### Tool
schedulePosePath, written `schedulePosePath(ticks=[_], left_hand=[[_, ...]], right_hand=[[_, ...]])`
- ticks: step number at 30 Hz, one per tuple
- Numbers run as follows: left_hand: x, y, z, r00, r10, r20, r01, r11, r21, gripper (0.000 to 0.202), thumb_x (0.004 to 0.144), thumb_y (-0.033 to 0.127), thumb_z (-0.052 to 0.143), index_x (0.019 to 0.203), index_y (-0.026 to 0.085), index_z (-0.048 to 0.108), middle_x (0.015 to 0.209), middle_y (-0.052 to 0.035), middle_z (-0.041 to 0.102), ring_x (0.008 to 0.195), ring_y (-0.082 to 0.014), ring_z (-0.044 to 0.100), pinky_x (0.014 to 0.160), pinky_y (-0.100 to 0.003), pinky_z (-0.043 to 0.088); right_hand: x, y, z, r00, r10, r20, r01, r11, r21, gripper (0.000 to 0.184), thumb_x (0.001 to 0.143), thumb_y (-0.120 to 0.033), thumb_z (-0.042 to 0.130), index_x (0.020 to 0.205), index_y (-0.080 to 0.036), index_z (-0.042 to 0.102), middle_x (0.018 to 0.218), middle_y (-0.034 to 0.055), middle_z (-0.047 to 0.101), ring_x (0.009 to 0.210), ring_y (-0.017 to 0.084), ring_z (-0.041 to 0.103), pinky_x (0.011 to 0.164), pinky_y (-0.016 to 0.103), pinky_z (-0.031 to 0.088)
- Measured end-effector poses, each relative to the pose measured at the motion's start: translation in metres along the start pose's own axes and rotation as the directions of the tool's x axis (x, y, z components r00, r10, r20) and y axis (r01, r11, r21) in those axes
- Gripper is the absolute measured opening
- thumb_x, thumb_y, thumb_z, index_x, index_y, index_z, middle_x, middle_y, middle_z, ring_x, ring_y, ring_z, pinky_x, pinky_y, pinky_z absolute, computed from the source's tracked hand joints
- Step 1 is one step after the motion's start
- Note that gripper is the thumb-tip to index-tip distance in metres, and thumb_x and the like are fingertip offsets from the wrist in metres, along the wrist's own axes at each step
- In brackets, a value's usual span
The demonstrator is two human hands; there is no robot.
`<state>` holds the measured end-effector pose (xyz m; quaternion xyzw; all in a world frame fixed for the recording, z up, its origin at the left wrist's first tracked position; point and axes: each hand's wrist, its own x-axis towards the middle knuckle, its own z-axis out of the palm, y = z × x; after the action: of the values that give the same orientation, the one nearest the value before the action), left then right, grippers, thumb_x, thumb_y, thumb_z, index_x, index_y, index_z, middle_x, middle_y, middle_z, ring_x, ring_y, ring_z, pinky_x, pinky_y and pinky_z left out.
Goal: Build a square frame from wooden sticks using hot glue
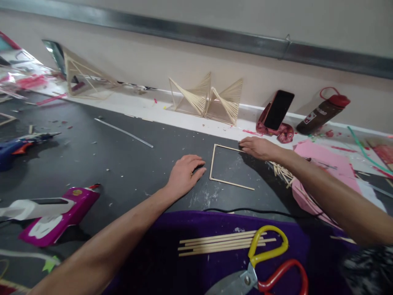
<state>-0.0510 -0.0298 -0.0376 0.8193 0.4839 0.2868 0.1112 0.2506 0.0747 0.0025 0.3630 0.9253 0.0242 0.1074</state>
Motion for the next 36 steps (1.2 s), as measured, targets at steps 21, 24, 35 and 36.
schedulePosePath(ticks=[21, 24, 35, 36], left_hand=[[-0.001, 0.001, 0.001, 1.0, 0.008, -0.028, -0.008, 1.0, -0.005, 0.019, 0.084, 0.026, 0.055, 0.098, 0.019, 0.067, 0.105, -0.0058, 0.066, 0.103, -0.0201, 0.056, 0.092, -0.039, 0.045], [-0.001, 0.003, -0.001, 0.998, 0.021, -0.051, -0.022, 1.0, -0.018, 0.019, 0.083, 0.024, 0.055, 0.099, 0.02, 0.066, 0.103, -0.0046, 0.067, 0.102, -0.0189, 0.056, 0.092, -0.037, 0.045], [-0.01, 0.023, 0.002, 0.989, 0.138, 0.045, -0.14, 0.99, 0.035, 0.011, 0.081, 0.025, 0.059, 0.088, 0.022, 0.067, 0.087, -0.001, 0.068, 0.088, -0.0169, 0.058, 0.081, -0.033, 0.044], [-0.011, 0.023, 0.003, 0.99, 0.135, 0.048, -0.137, 0.99, 0.041, 0.011, 0.081, 0.025, 0.06, 0.088, 0.022, 0.067, 0.087, -0.0009, 0.068, 0.088, -0.0169, 0.058, 0.081, -0.032, 0.044]], right_hand=[[-0.045, -0.032, -0.011, 0.89, 0.454, -0.033, -0.455, 0.885, -0.098, 0.032, 0.089, -0.026, 0.039, 0.092, -0.014, 0.068, 0.093, 0.0144, 0.067, 0.084, 0.025, 0.063, 0.062, 0.031, 0.04], [-0.053, -0.064, -0.01, 0.928, 0.333, -0.168, -0.293, 0.93, 0.221, 0.024, 0.088, -0.028, 0.044, 0.095, -0.023, 0.067, 0.095, 0.0037, 0.068, 0.086, 0.018, 0.062, 0.068, 0.026, 0.04], [-0.044, -0.121, 0.017, 0.951, 0.12, -0.284, -0.003, 0.925, 0.38, 0.019, 0.09, -0.029, 0.047, 0.09, -0.019, 0.064, 0.086, 0.0044, 0.061, 0.081, 0.015, 0.054, 0.066, 0.026, 0.036], [-0.043, -0.12, 0.019, 0.95, 0.119, -0.29, -0.003, 0.928, 0.372, 0.021, 0.091, -0.029, 0.045, 0.089, -0.019, 0.064, 0.085, 0.0046, 0.061, 0.08, 0.015, 0.053, 0.066, 0.026, 0.035]])
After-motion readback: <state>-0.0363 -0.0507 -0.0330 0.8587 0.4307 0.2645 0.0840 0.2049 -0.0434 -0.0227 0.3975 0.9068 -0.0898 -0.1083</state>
